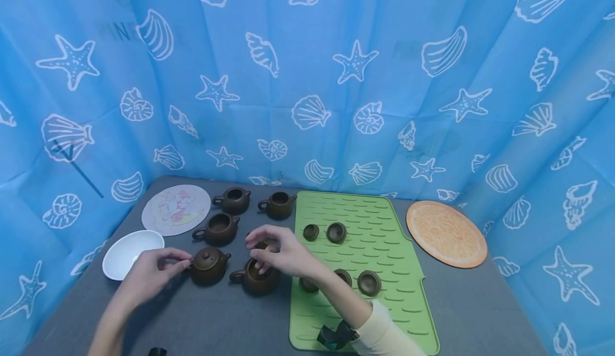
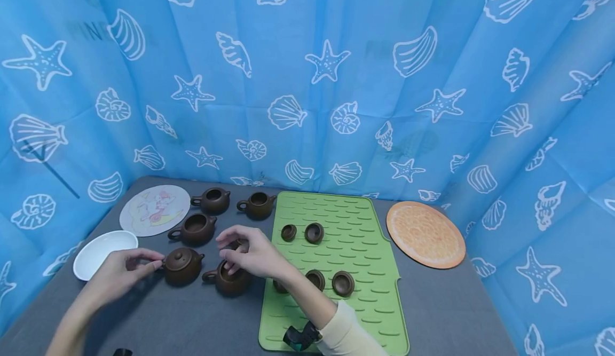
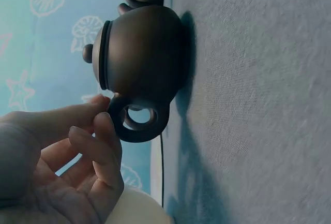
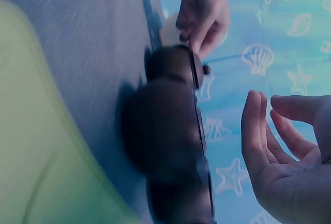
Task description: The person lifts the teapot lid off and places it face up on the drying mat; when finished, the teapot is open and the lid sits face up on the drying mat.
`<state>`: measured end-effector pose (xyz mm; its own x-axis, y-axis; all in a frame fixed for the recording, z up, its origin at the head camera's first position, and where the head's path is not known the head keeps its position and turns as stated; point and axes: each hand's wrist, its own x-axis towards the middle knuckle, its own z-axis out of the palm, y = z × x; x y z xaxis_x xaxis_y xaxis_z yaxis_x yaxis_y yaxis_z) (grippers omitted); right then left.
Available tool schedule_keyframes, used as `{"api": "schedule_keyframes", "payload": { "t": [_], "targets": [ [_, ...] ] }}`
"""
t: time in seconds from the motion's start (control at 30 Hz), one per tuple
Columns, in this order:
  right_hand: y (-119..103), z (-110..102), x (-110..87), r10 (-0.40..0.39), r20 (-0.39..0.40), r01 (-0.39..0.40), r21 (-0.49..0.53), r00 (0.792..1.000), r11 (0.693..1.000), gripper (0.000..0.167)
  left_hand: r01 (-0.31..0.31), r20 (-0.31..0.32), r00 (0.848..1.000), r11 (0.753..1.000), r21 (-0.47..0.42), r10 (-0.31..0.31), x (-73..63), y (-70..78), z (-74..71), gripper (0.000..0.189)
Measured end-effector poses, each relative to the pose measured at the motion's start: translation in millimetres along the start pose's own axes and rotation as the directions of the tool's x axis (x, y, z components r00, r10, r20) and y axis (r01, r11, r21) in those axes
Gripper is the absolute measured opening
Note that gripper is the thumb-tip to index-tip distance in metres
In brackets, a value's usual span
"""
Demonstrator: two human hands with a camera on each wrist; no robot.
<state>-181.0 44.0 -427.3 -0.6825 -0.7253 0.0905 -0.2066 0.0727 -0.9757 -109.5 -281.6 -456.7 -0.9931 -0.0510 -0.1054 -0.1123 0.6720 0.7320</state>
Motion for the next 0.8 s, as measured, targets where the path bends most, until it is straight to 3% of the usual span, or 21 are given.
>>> {"api": "schedule_keyframes", "payload": {
  "t": [0.27,0.43,0.8],
  "targets": [
    [2.9,36.8,27.7,0.05,0.027,-0.052,0.044,0.998,0.998,0.029,0.09,0.005,0.996,0.995,-0.051,-0.09,-0.7,0.7,5.1,0.026],
    [10.9,54.6,44.2,0.087,0.018,-0.087,0.051,0.996,0.995,0.028,0.111,0.005,0.994,0.992,-0.056,-0.111,-0.7,0.2,6.4,0.028],
    [13.7,74.9,65.1,0.161,-0.051,-0.166,-0.107,0.986,0.98,0.021,0.131,-0.009,0.991,0.99,-0.059,-0.132,-1.3,-1.8,9.6,0.03]
  ]
}}
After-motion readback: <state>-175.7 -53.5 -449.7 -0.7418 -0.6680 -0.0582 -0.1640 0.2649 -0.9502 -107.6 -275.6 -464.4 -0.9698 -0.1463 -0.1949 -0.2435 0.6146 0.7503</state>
